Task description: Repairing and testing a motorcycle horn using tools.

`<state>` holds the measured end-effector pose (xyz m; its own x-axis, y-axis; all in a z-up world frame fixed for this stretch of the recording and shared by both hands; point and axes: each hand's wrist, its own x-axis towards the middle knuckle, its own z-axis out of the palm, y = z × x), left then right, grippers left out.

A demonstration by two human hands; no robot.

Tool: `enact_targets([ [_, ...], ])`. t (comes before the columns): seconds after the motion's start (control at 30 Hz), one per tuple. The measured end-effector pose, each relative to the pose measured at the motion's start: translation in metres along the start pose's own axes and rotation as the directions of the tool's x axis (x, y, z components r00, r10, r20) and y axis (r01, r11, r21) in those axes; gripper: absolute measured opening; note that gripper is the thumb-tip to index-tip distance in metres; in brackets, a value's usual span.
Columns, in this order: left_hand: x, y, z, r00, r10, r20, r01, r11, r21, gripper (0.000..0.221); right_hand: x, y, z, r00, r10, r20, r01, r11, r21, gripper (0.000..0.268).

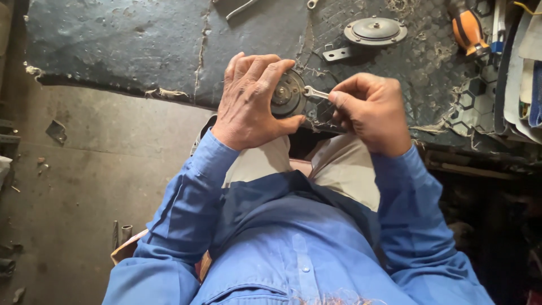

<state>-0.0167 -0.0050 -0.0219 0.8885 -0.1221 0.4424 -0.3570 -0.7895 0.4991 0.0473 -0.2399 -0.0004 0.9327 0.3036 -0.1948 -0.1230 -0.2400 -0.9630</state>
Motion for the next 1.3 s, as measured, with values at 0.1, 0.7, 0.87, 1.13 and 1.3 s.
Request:
enact_targets([
  [0.1,0.000,0.000,0.000,1.000,0.005,0.001,-0.005,1.000,-0.001,0.085,0.013,-0.009,-0.006,0.994,0.068,0.084,-0.055,0.988,-0.147,0.008],
  [0.7,0.003,0.026,-0.016,0.983,0.182,0.007,-0.180,0.964,0.195,0.084,0.029,-0.017,-0.012,0.950,0.108,0.294,-0.021,0.959,-0.284,0.011],
  [0.87,0.005,0.023,-0.006,0.963,0.145,0.229,-0.206,0.940,0.270,0.060,0.031,-0.020,-0.012,0.922,0.186,0.340,-0.071,0.944,-0.322,0.014],
  [1.13,-0.001,0.017,-0.008,0.947,0.242,0.210,-0.288,0.930,0.230,0.068,0.020,-0.024,-0.008,0.930,0.204,0.306,-0.110,0.948,-0.300,0.015],
  [1.3,-0.007,0.000,0.006,0.932,0.357,0.053,-0.353,0.868,0.348,0.056,0.018,-0.014,-0.012,0.943,-0.111,0.314,0.178,0.965,-0.194,0.014],
])
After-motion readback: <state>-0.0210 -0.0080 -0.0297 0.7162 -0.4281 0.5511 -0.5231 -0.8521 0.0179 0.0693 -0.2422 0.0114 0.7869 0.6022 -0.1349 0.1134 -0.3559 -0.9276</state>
